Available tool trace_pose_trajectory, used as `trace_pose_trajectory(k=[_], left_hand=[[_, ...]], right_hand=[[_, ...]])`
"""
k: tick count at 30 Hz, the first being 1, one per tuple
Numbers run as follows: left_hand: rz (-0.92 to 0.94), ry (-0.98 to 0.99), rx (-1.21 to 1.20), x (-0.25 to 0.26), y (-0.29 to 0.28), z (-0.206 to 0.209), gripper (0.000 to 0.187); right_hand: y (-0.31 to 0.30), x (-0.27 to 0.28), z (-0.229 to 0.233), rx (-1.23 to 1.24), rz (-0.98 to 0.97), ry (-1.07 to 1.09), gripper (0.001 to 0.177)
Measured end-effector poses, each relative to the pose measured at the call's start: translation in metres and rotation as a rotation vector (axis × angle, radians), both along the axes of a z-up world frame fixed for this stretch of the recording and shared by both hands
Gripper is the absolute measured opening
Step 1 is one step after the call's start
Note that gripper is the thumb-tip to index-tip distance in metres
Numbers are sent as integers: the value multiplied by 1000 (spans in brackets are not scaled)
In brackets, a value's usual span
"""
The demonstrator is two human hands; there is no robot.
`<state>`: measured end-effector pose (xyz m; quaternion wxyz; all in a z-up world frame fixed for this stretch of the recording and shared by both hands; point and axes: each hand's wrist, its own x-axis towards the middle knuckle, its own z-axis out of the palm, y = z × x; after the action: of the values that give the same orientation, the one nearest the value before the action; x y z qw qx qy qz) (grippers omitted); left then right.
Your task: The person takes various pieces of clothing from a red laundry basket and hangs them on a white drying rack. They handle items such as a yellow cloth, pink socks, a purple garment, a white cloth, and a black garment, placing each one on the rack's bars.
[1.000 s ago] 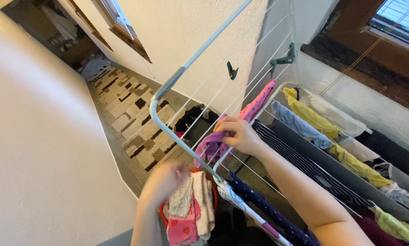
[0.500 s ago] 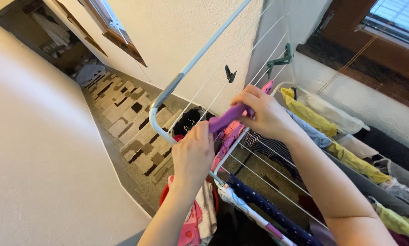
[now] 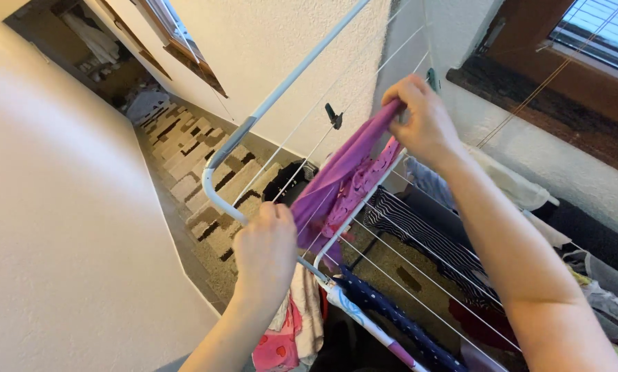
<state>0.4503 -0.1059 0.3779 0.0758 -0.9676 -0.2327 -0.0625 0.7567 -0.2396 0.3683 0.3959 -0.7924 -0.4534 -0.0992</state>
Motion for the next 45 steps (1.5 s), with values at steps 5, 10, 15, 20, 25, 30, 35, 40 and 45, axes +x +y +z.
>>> trace_pose_trajectory(k=[5,10,15,20,25,30,35,40,45], left_hand=[[89,-131,336,-16,0,27,26],[216,-270,-280,-16,-2,19,22],[306,-938,-1465,0,-27,-35,22],[1,-538,-605,12,-36,-65,21],[150,-313,-445,42,-18,-72,87],[390,128,-463,68,3,-61,112],[167,-237,-45,58,4,-107,77],[-212,-558,130,20,-41,-56,47],[-607,-1009,176,-5,-23,-88,39]], right_hand=[[-5,15,18,47,-158,-374,12],[11,26,3,306,-113,401,10],[18,31,-32,371,157,583,31],[24,37,-35,-106,357,158,27],[50,46,-42,-401,216,-56,36],[81,65,-50,-723,51,-132,49],[53,80,-68,-180,215,-254,35],[-95,4,-69,-81,-7,-5,31],[-320,-92,-169,80,-536,137,17]])
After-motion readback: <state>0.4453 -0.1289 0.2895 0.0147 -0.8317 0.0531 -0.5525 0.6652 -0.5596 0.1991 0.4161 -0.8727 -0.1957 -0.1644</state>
